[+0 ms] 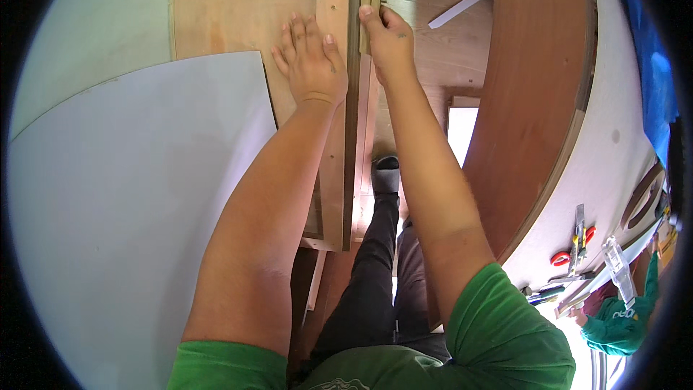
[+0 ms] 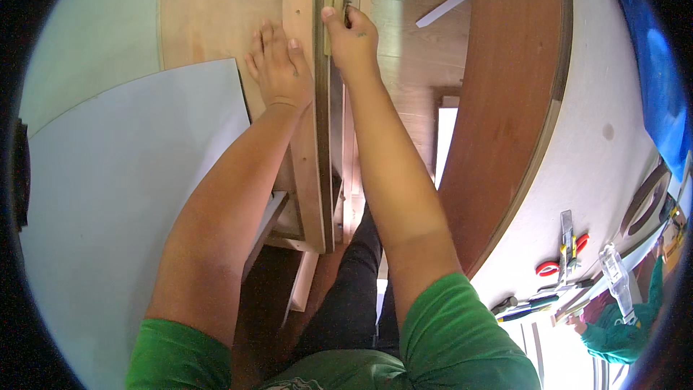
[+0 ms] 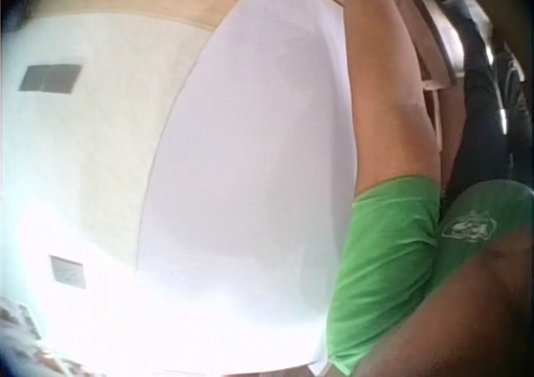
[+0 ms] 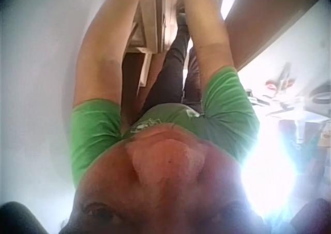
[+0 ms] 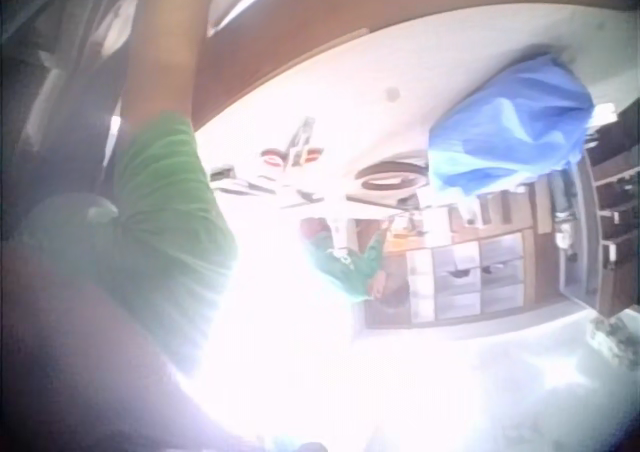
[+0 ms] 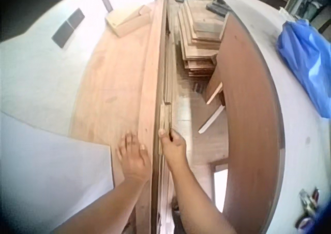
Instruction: The person uses a wooden block to sand a wooden component of a cabinet assembly, moving the block back and forth along the edge and surface.
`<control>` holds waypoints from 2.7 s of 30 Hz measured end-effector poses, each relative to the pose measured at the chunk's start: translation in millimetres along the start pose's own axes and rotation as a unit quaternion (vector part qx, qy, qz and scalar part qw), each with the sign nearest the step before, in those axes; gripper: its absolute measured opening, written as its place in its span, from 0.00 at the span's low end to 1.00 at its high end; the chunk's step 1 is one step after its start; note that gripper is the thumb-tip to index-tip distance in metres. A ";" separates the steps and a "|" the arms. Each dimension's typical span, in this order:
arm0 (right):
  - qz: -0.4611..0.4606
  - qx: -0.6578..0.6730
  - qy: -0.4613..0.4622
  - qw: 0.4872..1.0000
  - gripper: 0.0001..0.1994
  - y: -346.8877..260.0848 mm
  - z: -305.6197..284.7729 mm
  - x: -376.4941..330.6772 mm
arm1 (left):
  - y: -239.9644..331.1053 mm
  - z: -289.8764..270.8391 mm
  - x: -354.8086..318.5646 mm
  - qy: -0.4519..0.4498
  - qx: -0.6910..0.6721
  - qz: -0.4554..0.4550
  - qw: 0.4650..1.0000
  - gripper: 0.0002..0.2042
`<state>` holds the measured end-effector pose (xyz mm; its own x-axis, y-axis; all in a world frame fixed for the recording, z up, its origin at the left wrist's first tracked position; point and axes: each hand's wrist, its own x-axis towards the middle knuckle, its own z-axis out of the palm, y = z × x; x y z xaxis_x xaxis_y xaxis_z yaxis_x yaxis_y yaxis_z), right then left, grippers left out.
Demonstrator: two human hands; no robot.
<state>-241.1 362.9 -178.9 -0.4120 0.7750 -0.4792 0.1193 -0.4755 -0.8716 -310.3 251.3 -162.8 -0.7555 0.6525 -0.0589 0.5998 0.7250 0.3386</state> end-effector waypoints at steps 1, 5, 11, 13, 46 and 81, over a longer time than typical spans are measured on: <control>0.011 -0.030 -0.005 0.999 0.19 1.7 -1.3 -6.2 | -0.6 -0.1 -0.5 -0.002 0.001 0.001 1.000 0.28; 0.031 -0.057 0.008 0.998 0.19 17.7 -7.5 -36.5 | 0.8 0.2 -1.5 -0.002 -0.013 0.003 1.000 0.29; 0.046 -0.042 0.025 0.998 0.20 50.9 -14.9 -90.4 | -3.8 2.3 -1.0 0.031 -0.019 0.027 0.999 0.27; 0.056 -0.069 0.017 0.996 0.21 65.3 -19.7 -113.1 | -4.9 2.8 -0.7 0.047 -0.013 0.036 0.998 0.26; 0.234 -0.173 -0.035 0.956 0.22 180.2 -81.2 -411.9 | -13.7 12.6 -0.5 0.099 0.034 0.064 0.992 0.24; 0.062 -0.122 0.012 0.990 0.20 72.6 -31.3 -149.5 | -8.3 13.5 1.0 0.075 0.033 0.039 0.996 0.25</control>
<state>-142.5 225.5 -173.8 -0.3591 0.7278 -0.5842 0.3843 -0.4551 -0.8032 -312.6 248.9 -178.3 -0.7344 0.6700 0.1082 0.6699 0.6901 0.2737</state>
